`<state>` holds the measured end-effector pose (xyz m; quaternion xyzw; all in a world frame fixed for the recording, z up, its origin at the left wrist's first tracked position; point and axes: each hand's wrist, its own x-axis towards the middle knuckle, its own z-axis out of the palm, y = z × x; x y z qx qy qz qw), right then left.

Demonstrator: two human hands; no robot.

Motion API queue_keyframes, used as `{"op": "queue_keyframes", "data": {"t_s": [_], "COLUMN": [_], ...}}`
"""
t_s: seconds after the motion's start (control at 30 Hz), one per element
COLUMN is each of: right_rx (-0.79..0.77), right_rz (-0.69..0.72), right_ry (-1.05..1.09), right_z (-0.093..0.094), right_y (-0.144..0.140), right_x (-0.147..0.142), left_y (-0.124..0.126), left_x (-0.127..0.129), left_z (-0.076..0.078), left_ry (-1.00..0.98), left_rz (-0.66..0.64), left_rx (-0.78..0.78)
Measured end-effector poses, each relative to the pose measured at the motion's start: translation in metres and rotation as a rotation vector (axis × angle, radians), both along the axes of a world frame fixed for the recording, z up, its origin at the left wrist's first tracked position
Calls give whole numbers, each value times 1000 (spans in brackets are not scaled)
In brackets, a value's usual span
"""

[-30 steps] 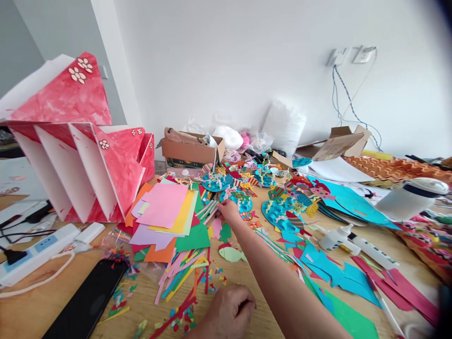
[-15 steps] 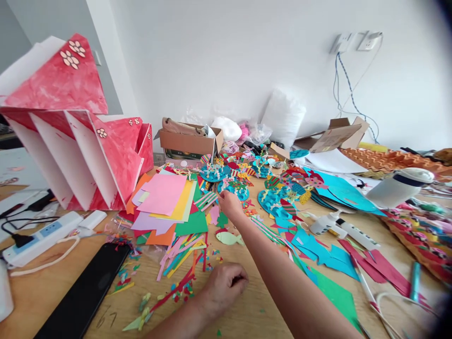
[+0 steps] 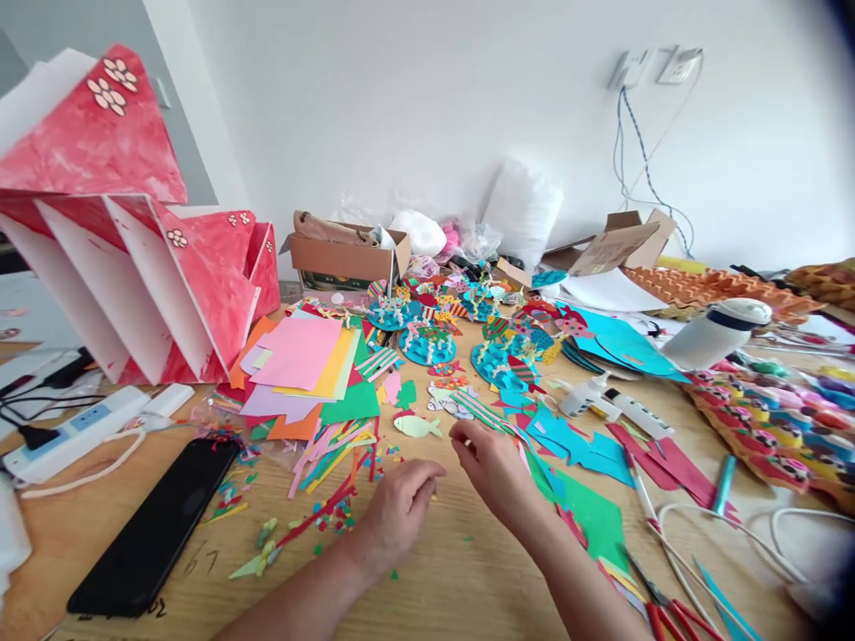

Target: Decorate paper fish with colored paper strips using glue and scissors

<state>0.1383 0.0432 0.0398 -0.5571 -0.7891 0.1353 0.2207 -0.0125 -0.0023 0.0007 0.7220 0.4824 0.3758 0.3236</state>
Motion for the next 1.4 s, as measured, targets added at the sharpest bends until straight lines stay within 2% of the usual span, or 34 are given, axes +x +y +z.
{"op": "queue_keyframes", "data": {"t_s": [0.07, 0.13, 0.23, 0.43, 0.6, 0.9, 1.17, 1.27, 1.4], "right_rx": [12, 34, 92, 198, 195, 161, 145, 64, -112], "right_rz": [-7, -24, -35, 25, 32, 37, -20, 11, 8], "right_ry": [27, 57, 130, 243, 207, 204, 298, 340, 458], "right_z": [-7, -13, -22, -28, -33, -40, -36, -32, -32], "right_y": [-12, -22, -30, -32, -30, -27, -30, -32, -30], "right_x": [8, 12, 14, 17, 20, 20, 23, 23, 21], "left_y": [4, 11, 27, 61, 82, 95, 89, 81, 72], "left_x": [-6, -15, -27, -31, -25, -25, -17, -14, -8], "left_z": [11, 22, 32, 24, 19, 12, 30, 33, 29], "left_ry": [47, 133, 363, 701, 834, 737, 514, 447, 320], "left_rz": [67, 128, 112, 40, 33, -71, -191, -232, -286], "left_rx": [71, 67, 56, 66, -15, -74, -90, -191, -326]}}
